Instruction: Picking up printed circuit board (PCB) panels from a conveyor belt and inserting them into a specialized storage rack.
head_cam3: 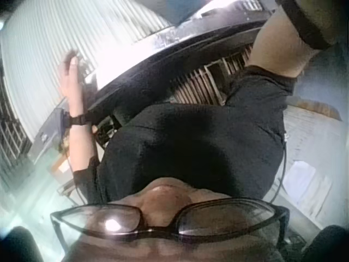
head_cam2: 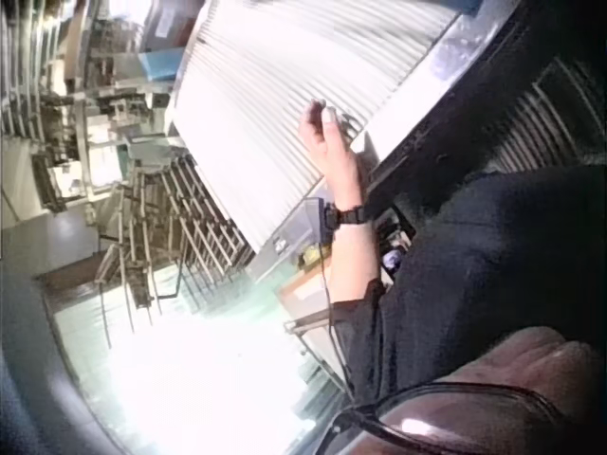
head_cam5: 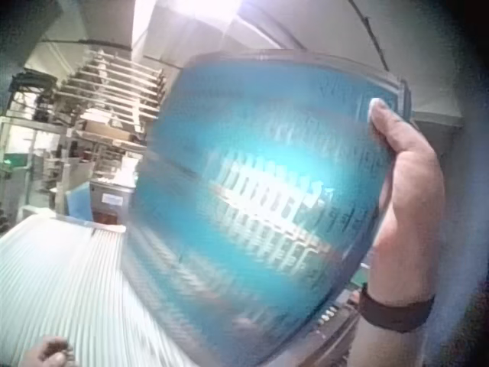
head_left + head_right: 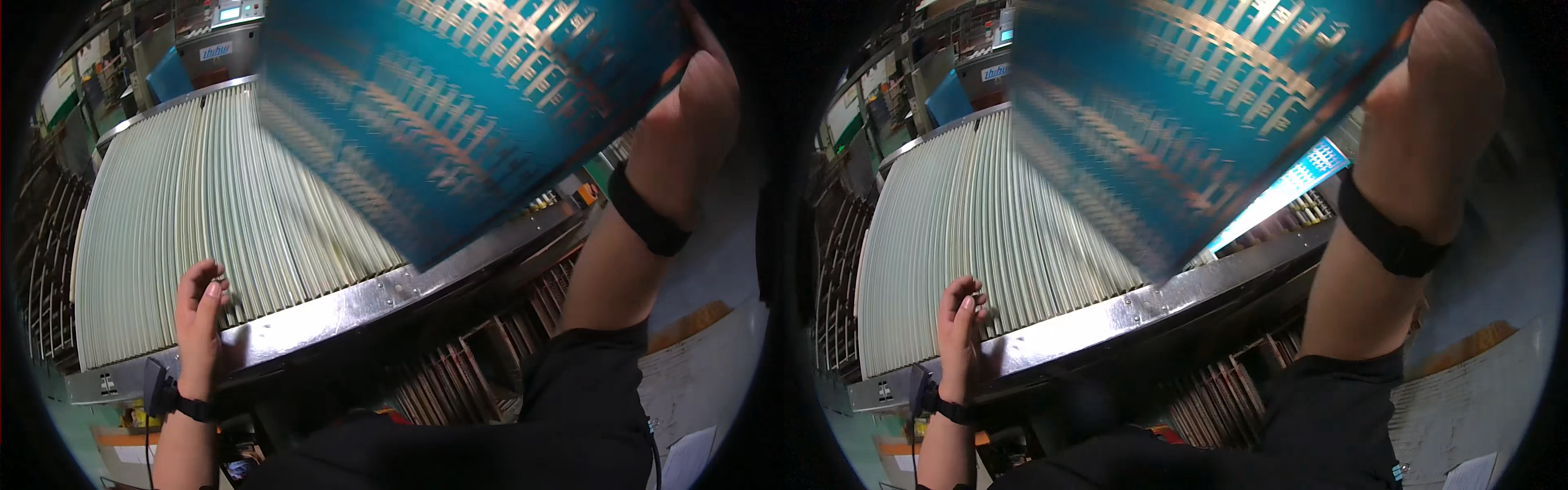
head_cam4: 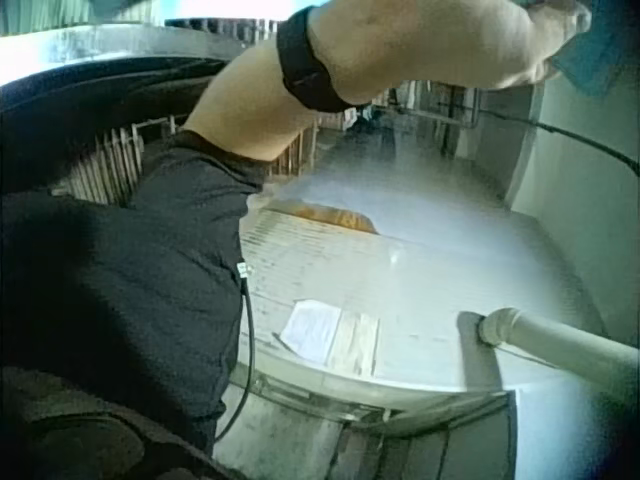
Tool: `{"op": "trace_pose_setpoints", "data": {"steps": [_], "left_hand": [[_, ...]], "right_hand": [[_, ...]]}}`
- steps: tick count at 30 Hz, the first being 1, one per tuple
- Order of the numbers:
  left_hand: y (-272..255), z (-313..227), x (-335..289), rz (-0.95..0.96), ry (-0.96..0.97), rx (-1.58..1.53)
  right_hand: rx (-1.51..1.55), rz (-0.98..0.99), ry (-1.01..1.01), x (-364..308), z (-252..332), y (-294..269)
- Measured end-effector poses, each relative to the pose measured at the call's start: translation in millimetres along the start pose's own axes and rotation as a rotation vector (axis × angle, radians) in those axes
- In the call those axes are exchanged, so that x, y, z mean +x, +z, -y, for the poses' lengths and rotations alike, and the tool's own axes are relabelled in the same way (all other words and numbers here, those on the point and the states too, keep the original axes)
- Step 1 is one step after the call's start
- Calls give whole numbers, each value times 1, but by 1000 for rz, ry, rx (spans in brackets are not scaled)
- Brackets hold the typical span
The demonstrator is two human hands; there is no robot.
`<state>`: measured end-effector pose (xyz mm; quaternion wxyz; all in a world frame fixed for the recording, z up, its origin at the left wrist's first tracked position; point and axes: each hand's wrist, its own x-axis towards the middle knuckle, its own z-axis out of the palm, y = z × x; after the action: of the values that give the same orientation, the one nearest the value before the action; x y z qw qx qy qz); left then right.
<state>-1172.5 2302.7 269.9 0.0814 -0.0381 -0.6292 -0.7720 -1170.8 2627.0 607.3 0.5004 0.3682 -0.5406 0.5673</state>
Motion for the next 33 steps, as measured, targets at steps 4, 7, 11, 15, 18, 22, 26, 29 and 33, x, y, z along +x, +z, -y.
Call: {"op": "trace_pose_setpoints", "data": {"steps": [4, 7, 11, 15, 18, 22, 26, 29, 33], "left_hand": [[37, 5, 9, 487, 25, -953], [24, -26, -23, 86, -93, -995], [-40, -22, -73, -89, -79, -893], [-90, -11, -119, -284, -226, -715], [-78, -13, -121, -393, -291, -750], [-76, -23, -123, -442, -279, -791], [-74, -35, -116, -440, -315, -677], [-90, -44, -114, -476, -402, -617], [-103, -49, -123, -452, -369, -461]], "right_hand": [[-127, -419, 72, -27, -8, 41], [239, -268, 464, -68, -53, 8], [556, -18, 828, -142, -81, -7], [-209, -376, 630, -164, -139, -147], [-712, -780, 583, -182, -182, -268], [-75, -888, 1109, -212, -224, -293], [68, -726, 1053, -218, -258, -301], [-198, -562, 975, -182, -233, -245], [-283, -174, 862, -165, -166, -221]]}}
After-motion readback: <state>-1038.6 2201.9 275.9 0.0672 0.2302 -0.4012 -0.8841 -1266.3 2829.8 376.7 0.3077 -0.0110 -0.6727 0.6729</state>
